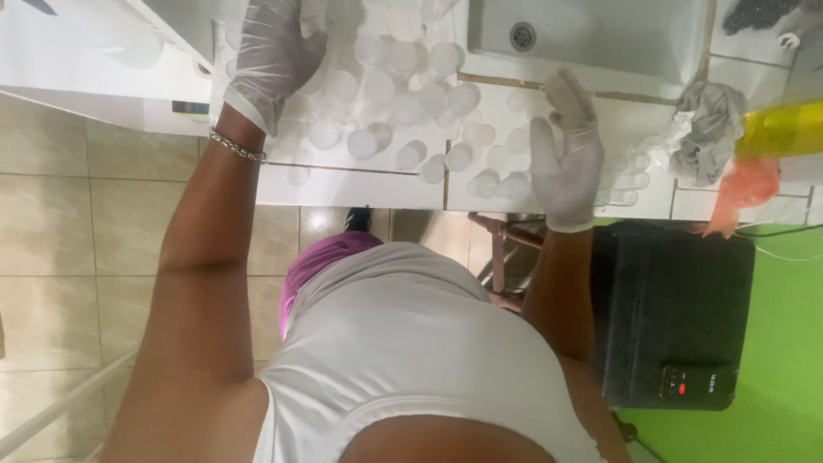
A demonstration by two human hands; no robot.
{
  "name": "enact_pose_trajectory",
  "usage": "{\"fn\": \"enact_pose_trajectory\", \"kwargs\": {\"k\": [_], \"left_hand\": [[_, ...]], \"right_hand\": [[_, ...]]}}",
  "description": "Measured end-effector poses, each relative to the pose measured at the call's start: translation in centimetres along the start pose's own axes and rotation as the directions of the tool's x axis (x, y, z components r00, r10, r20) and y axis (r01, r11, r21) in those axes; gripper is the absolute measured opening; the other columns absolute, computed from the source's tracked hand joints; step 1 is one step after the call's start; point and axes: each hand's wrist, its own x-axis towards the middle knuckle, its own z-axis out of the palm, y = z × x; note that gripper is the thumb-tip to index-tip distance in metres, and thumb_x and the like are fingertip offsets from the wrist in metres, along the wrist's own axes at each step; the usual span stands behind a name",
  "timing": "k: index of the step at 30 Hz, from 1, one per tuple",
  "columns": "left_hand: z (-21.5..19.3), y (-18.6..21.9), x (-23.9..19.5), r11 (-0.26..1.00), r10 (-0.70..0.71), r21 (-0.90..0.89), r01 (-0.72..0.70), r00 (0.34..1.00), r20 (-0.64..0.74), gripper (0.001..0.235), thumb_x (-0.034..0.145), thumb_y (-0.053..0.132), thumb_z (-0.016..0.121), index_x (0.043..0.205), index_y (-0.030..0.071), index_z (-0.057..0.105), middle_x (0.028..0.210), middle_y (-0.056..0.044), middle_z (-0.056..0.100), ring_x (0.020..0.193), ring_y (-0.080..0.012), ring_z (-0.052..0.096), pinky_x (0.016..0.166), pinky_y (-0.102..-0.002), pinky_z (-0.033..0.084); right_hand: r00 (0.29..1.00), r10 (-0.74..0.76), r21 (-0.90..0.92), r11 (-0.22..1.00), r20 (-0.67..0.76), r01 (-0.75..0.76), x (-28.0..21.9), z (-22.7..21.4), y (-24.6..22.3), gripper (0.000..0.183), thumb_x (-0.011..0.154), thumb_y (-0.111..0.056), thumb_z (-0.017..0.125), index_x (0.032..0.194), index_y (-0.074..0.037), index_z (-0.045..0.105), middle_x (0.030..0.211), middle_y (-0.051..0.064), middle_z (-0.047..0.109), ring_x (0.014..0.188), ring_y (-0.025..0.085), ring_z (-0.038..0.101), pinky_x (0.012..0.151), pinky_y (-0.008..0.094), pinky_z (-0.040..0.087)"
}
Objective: The person stands at a counter and repeatedly picks up small, clear plastic cups and lids. They place the lids onto the cups, pressing them down to secure them, and then set the assembled containers back onto the counter among a large pile of similar items.
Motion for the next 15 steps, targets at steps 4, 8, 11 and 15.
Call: {"fn": "enact_pose_trajectory", "kwargs": {"k": [4, 8, 11, 15], "left_hand": [[-0.1, 0.9, 1.0, 0.954, -0.101, 0.299, 0.007, 0.948, 0.301, 0.058, 0.103, 0.035, 0.060, 0.147, 0.000, 0.045, 0.096, -0.021, 0.069, 0.075, -0.0334, 0.068, 0.056, -0.040, 0.060], [0.3, 0.9, 1.5, 0.979, -0.008, 0.200, -0.045, 0.966, 0.258, 0.049, 0.086, 0.011, 0.067, 0.134, 0.008, 0.060, 0.094, -0.011, 0.072, 0.079, -0.0289, 0.068, 0.058, -0.036, 0.060], [1.0, 0.2, 2.0, 0.995, -0.030, 0.096, 0.001, 0.953, 0.302, 0.036, 0.085, 0.016, 0.075, 0.121, 0.011, 0.070, 0.106, -0.014, 0.073, 0.095, -0.0369, 0.068, 0.075, -0.046, 0.058], [0.3, 0.5, 2.5, 0.994, -0.099, 0.082, 0.073, 0.921, 0.377, 0.048, 0.085, 0.023, 0.080, 0.130, 0.011, 0.070, 0.116, -0.015, 0.073, 0.103, -0.0389, 0.067, 0.081, -0.048, 0.056]], "right_hand": [[0.992, 0.124, -0.303, 0.946, -0.003, -0.119, 2.1, -3.6, 2.2, 0.045, 0.106, 0.008, 0.057, 0.149, -0.002, 0.048, 0.157, 0.018, 0.043, 0.144, 0.034, 0.048, 0.118, 0.038, 0.048], [0.988, 0.086, -0.495, 0.869, 0.129, -0.011, 4.1, -6.6, 6.9, 0.039, 0.111, -0.004, 0.058, 0.148, 0.005, 0.049, 0.147, 0.027, 0.053, 0.130, 0.040, 0.058, 0.103, 0.045, 0.052], [0.933, 0.327, -0.562, 0.805, 0.153, -0.191, 5.4, -6.9, 7.7, 0.041, 0.107, -0.014, 0.050, 0.145, 0.001, 0.054, 0.143, 0.022, 0.059, 0.130, 0.040, 0.055, 0.105, 0.050, 0.046], [0.818, 0.542, -0.698, 0.661, 0.192, -0.275, 6.9, -6.1, 8.9, 0.050, 0.100, -0.019, 0.035, 0.141, -0.009, 0.063, 0.141, 0.018, 0.062, 0.130, 0.039, 0.055, 0.108, 0.051, 0.042]]}}
